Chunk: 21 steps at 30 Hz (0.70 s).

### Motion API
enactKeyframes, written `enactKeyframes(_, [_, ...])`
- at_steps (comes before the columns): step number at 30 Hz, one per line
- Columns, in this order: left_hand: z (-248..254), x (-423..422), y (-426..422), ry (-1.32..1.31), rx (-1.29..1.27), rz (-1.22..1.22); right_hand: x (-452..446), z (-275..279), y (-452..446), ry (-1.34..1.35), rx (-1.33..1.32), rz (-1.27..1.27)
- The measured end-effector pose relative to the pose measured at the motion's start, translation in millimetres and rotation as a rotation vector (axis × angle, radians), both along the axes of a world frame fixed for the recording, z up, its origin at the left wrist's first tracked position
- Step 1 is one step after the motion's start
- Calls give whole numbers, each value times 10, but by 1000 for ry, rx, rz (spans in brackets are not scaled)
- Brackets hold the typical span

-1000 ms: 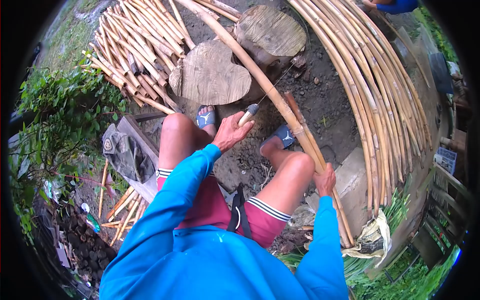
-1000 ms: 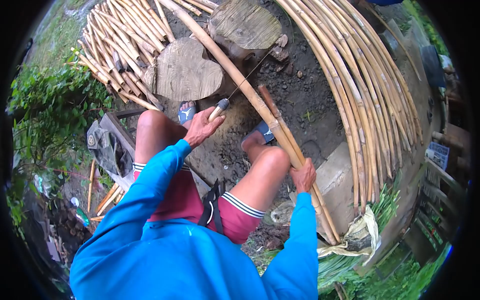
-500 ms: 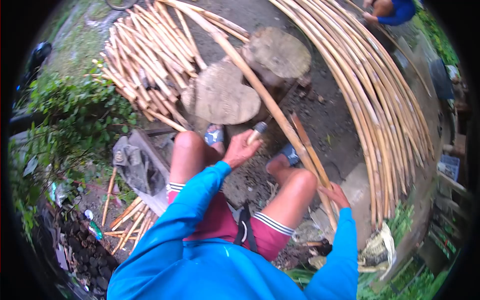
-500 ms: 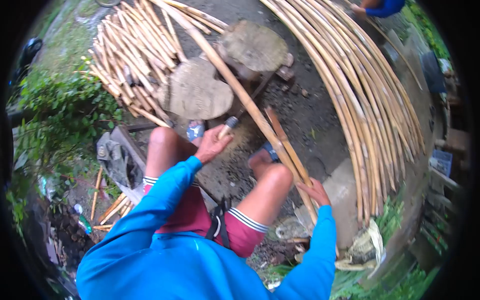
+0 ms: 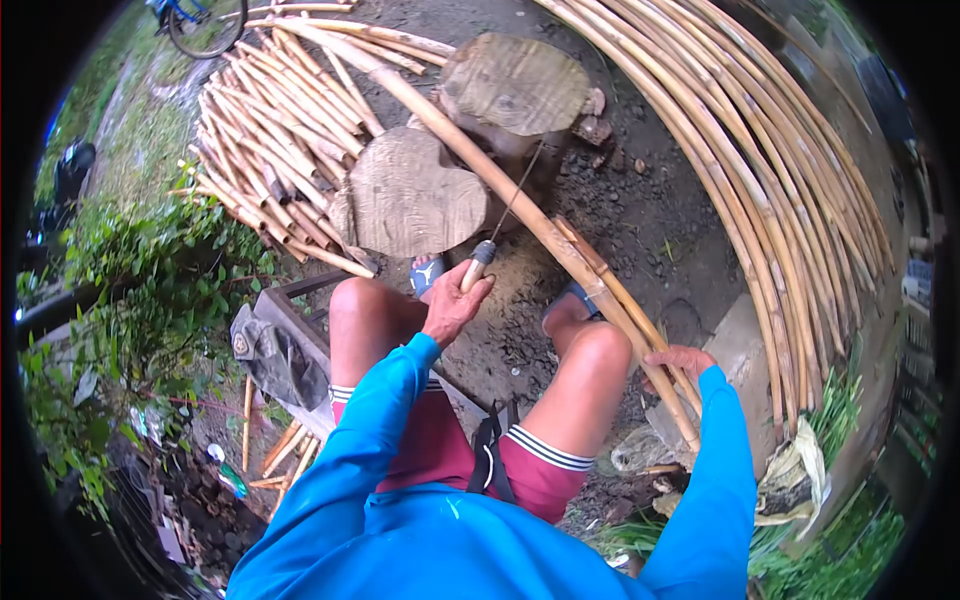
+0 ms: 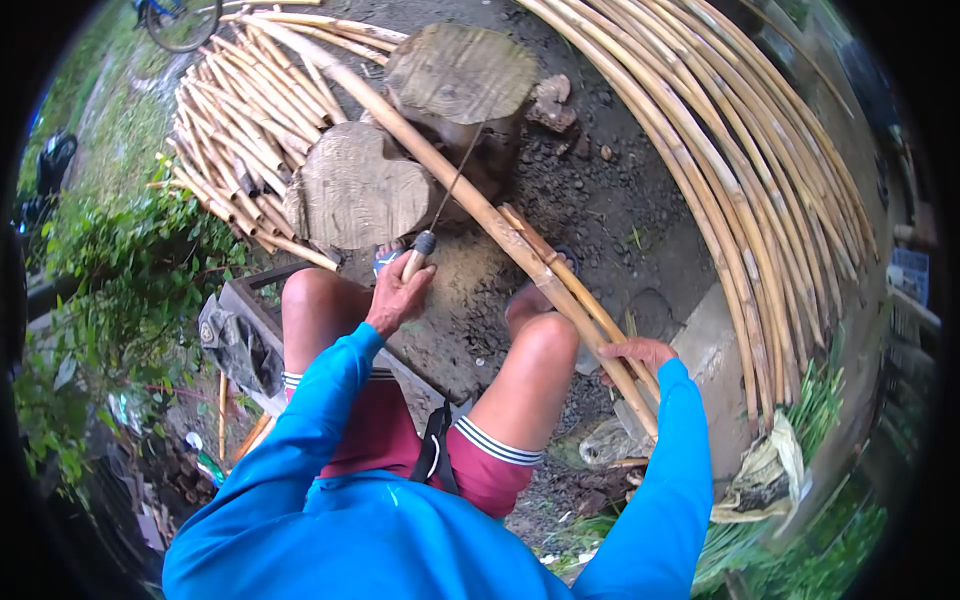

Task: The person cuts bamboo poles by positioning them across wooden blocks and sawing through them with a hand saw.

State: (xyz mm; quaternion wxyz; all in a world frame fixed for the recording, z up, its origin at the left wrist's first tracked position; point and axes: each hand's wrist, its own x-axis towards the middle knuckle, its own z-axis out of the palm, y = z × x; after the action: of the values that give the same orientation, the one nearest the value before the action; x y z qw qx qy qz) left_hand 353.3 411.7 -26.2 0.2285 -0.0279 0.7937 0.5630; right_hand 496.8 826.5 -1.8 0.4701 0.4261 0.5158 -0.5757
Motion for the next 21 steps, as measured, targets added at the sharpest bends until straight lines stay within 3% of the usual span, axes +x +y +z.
enactKeyframes(6, [-58,36,-6,33,-56,-44,150,-158,19,120,4,112])
enactKeyframes(8, [-127,39,-13,88,-95,-53,248,-272,36,243,136,204])
enactKeyframes(15, [18,61,4,20,-49,-98,226,-46,-137,318,304,169])
enactKeyframes(21, [28,76,-16,34,-37,-169,223,-123,-42,313,612,525])
